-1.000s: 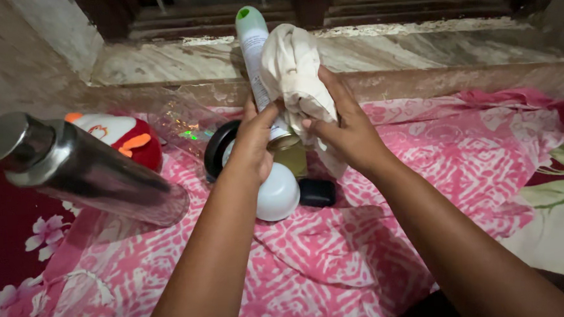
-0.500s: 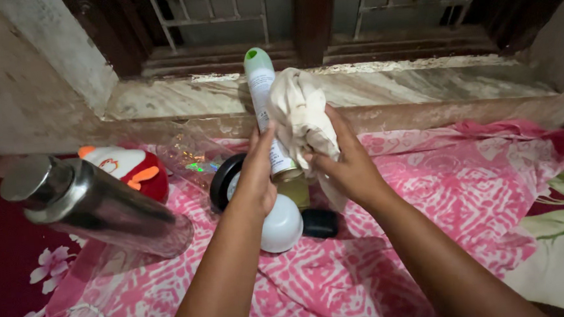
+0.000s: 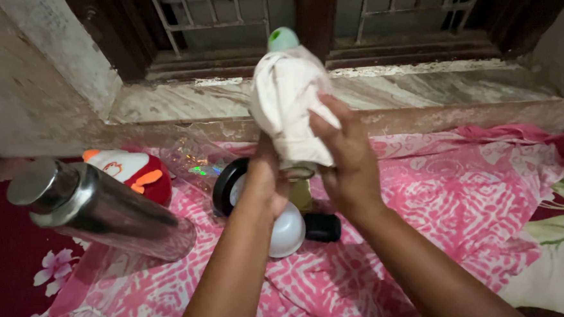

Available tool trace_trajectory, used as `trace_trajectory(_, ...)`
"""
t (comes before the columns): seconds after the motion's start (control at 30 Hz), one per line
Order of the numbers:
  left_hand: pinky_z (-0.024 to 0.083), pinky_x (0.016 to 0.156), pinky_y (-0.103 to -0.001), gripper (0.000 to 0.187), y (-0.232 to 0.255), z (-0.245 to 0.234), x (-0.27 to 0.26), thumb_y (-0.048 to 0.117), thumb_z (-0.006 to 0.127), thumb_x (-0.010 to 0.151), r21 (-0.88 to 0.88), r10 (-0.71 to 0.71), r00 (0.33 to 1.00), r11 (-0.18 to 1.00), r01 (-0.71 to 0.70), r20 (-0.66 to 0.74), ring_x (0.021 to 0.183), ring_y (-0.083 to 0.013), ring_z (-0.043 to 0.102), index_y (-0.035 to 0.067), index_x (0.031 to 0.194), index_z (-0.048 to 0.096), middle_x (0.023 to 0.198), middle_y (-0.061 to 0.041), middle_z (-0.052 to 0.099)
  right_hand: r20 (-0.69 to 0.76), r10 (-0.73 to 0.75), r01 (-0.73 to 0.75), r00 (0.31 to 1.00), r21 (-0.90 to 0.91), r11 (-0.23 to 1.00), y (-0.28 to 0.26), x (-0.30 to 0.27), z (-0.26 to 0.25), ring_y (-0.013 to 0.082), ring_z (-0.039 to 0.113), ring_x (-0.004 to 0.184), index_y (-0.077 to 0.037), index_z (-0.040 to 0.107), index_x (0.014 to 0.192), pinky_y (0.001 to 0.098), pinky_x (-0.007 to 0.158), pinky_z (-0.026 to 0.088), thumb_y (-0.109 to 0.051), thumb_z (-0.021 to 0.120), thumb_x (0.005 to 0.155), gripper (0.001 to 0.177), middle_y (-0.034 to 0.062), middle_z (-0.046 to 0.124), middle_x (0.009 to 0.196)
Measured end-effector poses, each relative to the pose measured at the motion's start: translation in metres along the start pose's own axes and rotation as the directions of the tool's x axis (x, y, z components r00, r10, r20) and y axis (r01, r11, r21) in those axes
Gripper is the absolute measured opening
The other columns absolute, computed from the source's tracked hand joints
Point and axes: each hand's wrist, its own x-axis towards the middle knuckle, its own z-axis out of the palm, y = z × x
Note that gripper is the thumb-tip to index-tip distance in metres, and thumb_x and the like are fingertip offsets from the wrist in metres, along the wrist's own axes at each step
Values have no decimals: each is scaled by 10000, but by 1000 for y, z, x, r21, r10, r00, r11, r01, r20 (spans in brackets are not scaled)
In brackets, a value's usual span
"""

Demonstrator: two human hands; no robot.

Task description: The person wipes several personal items with a white cloth, including a spray can, a small round container, a black device, and a glass jar with a black lid. The person also removes a white sticker from the jar lid during the process.

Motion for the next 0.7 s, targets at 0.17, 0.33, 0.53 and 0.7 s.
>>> trace_trajectory(0.17,608,670,-355,512,-1,27,-6,439,662,941,199,-40,972,976,88,-233,856,-192,707,143,1339,536,1059,-67,691,-138,154,-154,978,14,988,36,9,-14,354,526,1405,-104,545,1421,431,1193,450,117,711,849,636,146,539,1463)
trace_trajectory(0.33,596,752,-375,651,2,41,-8,418,712,926,301,-39,993,951,71,-110,975,-208,681,53,1419,494,1197,-119,710,-208,408,-412,889,28,911,82,8,-48,307,551,1352,-69,591,1436,384,1139,456,131,623,865,605,163,567,1436)
trace_trajectory(0.53,568,912,-351,939,-32,52,1,352,762,828,455,-75,938,859,232,-338,1170,-198,671,193,1559,195,1396,-115,632,-314,510,-376,801,400,836,102,27,-93,195,612,1279,-31,584,1432,302,1128,462,132,526,838,618,88,633,1367)
trace_trajectory(0.7,580,766,-456,921,-100,65,21,355,751,773,445,-180,902,821,358,-393,1014,-229,688,147,1531,271,1302,-93,621,-361,474,-355,803,349,867,96,41,-125,183,621,1256,-15,615,1407,292,1125,461,139,513,822,614,68,647,1336)
